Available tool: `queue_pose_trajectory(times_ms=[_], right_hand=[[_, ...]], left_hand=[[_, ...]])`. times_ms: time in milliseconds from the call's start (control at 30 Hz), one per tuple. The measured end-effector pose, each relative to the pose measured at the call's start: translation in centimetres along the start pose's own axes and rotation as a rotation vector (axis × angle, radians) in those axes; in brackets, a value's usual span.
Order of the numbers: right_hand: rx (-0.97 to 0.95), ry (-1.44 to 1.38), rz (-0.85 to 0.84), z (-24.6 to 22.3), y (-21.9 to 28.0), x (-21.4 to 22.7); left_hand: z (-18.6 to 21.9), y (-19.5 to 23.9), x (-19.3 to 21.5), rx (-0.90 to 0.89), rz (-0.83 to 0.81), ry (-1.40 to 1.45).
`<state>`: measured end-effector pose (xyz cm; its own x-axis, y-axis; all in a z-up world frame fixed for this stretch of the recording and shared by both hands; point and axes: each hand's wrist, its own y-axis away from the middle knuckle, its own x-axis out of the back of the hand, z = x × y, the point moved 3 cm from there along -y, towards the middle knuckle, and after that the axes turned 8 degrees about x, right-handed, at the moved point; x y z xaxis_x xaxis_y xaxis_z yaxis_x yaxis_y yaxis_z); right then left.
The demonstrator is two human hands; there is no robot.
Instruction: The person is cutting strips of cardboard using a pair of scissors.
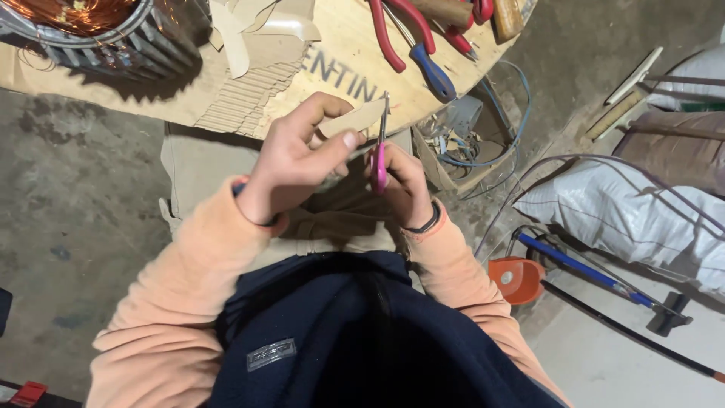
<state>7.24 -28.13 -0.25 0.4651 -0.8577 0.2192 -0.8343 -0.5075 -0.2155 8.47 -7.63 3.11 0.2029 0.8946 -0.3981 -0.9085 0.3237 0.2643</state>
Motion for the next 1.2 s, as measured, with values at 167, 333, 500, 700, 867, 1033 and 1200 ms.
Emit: queue_pose_trajectory(times_ms=[167, 333, 500, 700, 867, 1033, 1200], right_hand=[[-0.052, -0.083, 0.003, -0.1, 0.0, -0.3], [-0.156, -0.227, 0.042, 1.6, 0.8, -0.6], [-0.159, -0.614, 0.174, 2.6, 0.2, -0.4], [-0.298, -0.755, 0.04, -0.4, -1.7, -0.7], [-0.214, -0.47, 0.202, -1.4, -3.1, -2.5], [-0.185, -0.246, 0.126, -1.4, -1.5, -3.0], [-0.241, -0.309, 0.151, -0.8, -0.9, -4.1]], left_hand=[[-0.7, -0.2, 0.2, 0.005, 0.2, -0.079], [-0.6, 0.3, 1.5, -0.068, 0.248, -0.037], [1.0, 2.3, 2.7, -0.026, 0.295, -0.329], [1.1, 3.1, 2.7, -0.143, 0.247, -0.498], [1.1, 4.0, 3.3, -0.118, 0.221, -0.499], [0.3, 4.5, 3.6, -0.132, 0.137, -0.458], [-3.6, 4.5, 3.3, -0.131, 0.08, 0.05]])
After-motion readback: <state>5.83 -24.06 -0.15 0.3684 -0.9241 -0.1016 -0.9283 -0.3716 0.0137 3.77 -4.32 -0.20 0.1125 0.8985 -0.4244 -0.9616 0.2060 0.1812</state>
